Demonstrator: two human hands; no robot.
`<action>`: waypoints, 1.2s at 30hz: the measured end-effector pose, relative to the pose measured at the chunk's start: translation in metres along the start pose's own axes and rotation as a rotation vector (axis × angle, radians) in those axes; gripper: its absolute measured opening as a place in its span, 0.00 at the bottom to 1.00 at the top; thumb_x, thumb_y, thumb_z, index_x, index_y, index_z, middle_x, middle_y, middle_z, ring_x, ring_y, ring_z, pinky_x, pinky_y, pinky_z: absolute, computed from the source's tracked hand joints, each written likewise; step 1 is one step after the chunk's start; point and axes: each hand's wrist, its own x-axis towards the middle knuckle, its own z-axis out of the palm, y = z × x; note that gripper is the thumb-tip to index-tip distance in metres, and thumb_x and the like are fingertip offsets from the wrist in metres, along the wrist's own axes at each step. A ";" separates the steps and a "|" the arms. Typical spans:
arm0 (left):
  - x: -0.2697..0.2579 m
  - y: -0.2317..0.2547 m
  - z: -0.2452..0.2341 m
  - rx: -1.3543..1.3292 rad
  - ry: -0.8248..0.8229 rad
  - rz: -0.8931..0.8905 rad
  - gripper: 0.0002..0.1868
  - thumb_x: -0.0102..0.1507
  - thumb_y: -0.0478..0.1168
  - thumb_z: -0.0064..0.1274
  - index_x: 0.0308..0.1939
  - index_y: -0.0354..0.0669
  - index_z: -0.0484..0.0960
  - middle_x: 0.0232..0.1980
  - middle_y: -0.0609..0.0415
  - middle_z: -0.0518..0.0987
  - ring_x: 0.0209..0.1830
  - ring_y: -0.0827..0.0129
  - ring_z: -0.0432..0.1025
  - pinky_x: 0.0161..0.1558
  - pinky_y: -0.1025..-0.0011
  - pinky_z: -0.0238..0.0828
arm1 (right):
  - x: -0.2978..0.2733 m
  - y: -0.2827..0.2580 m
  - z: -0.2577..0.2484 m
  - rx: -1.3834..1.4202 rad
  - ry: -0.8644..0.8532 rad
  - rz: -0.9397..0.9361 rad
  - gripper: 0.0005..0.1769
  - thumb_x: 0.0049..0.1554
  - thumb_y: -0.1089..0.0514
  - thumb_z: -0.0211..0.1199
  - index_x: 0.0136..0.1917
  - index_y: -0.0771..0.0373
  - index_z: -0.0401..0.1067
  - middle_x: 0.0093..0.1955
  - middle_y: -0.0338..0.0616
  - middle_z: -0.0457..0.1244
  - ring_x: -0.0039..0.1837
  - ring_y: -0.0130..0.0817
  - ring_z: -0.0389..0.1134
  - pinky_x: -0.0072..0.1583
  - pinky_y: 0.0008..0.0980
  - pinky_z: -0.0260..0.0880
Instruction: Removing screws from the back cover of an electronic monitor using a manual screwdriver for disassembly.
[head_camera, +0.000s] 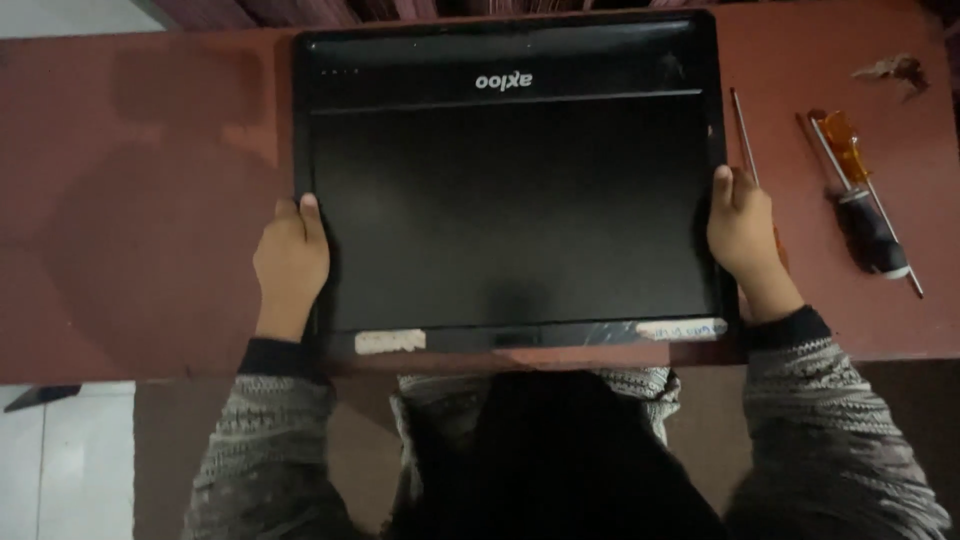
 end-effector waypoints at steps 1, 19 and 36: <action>0.003 -0.003 0.001 -0.004 0.011 0.048 0.29 0.76 0.55 0.29 0.47 0.32 0.76 0.28 0.37 0.76 0.28 0.47 0.74 0.28 0.53 0.69 | 0.000 -0.004 -0.003 -0.001 0.007 -0.031 0.30 0.73 0.41 0.39 0.59 0.70 0.69 0.50 0.71 0.64 0.57 0.70 0.64 0.52 0.65 0.64; -0.155 0.157 0.001 0.127 -0.127 0.763 0.40 0.61 0.40 0.49 0.73 0.25 0.53 0.77 0.31 0.42 0.77 0.38 0.36 0.70 0.36 0.29 | -0.164 -0.166 0.043 -0.400 -0.330 -0.932 0.41 0.59 0.54 0.46 0.78 0.74 0.38 0.81 0.64 0.31 0.81 0.57 0.28 0.75 0.58 0.25; 0.022 0.050 -0.033 0.215 0.026 0.449 0.37 0.74 0.53 0.43 0.77 0.33 0.47 0.78 0.44 0.36 0.75 0.33 0.34 0.69 0.40 0.52 | 0.015 -0.095 -0.010 -0.333 0.029 -0.611 0.45 0.68 0.41 0.50 0.79 0.79 0.39 0.80 0.63 0.31 0.79 0.56 0.26 0.77 0.54 0.35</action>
